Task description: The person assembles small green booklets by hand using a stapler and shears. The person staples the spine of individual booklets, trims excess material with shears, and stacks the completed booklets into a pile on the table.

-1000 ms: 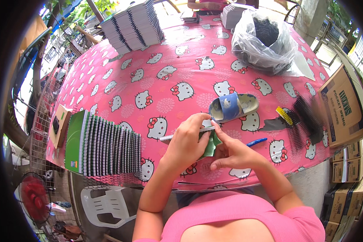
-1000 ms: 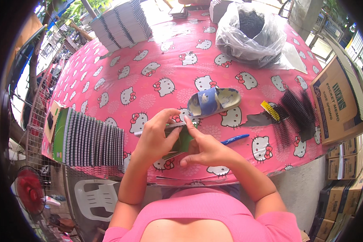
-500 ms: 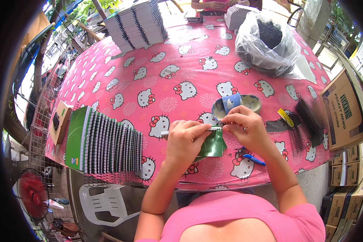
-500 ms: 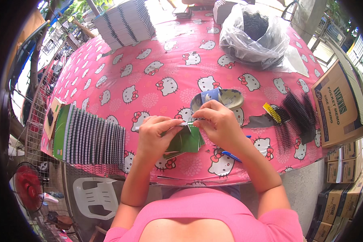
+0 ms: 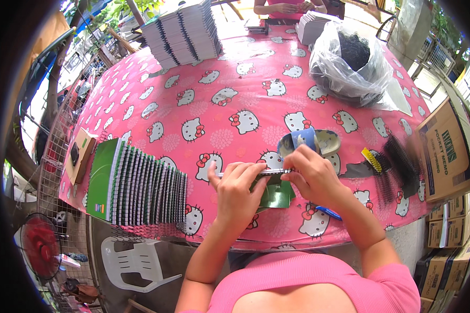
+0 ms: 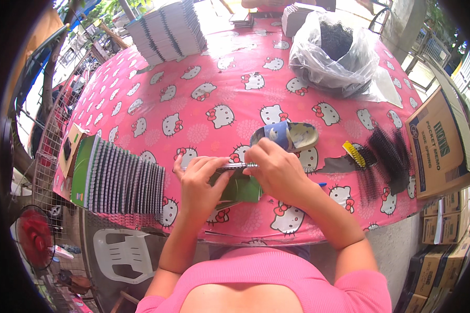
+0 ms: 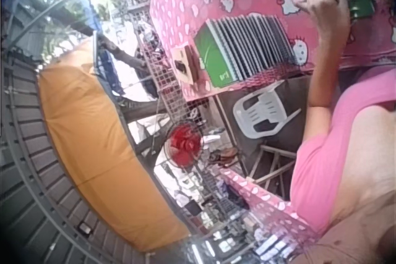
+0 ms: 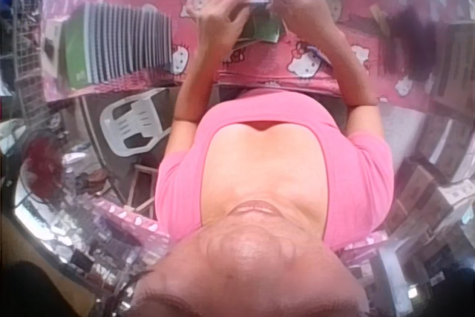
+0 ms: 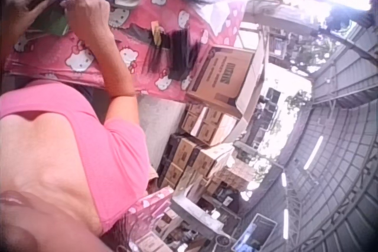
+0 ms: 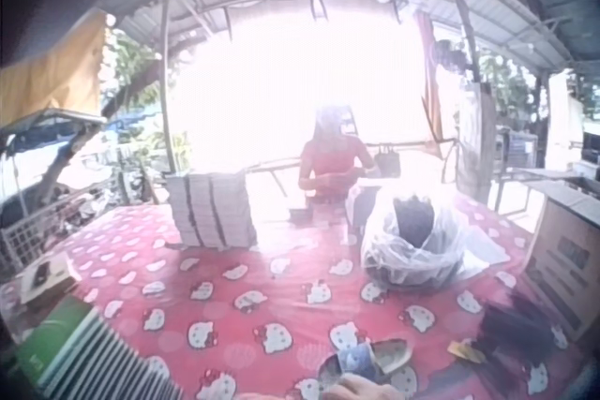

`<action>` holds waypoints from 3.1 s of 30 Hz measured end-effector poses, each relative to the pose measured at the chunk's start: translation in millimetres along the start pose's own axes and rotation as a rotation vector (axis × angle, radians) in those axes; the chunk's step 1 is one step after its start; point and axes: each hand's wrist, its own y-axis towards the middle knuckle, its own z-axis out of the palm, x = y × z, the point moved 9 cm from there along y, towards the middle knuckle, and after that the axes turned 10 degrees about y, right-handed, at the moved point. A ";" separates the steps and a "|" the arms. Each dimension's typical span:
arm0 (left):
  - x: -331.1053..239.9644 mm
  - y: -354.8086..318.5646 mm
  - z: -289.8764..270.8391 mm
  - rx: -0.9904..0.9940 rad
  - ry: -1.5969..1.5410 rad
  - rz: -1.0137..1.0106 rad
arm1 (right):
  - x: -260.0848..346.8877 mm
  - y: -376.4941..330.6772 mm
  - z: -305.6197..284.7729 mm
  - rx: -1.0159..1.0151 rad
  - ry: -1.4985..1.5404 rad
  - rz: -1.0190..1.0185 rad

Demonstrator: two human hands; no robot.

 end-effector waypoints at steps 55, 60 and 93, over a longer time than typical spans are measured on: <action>94.6 -34.6 32.8 -0.123 -1.155 -0.475 | -65.1 64.2 30.5 0.351 0.323 0.179; 96.3 -34.5 36.3 -0.108 -1.087 -0.507 | -57.9 66.0 33.5 0.368 0.519 0.218; 28.7 -48.8 -47.6 -0.198 -1.073 -0.287 | 98.5 36.6 17.0 0.067 0.292 -0.279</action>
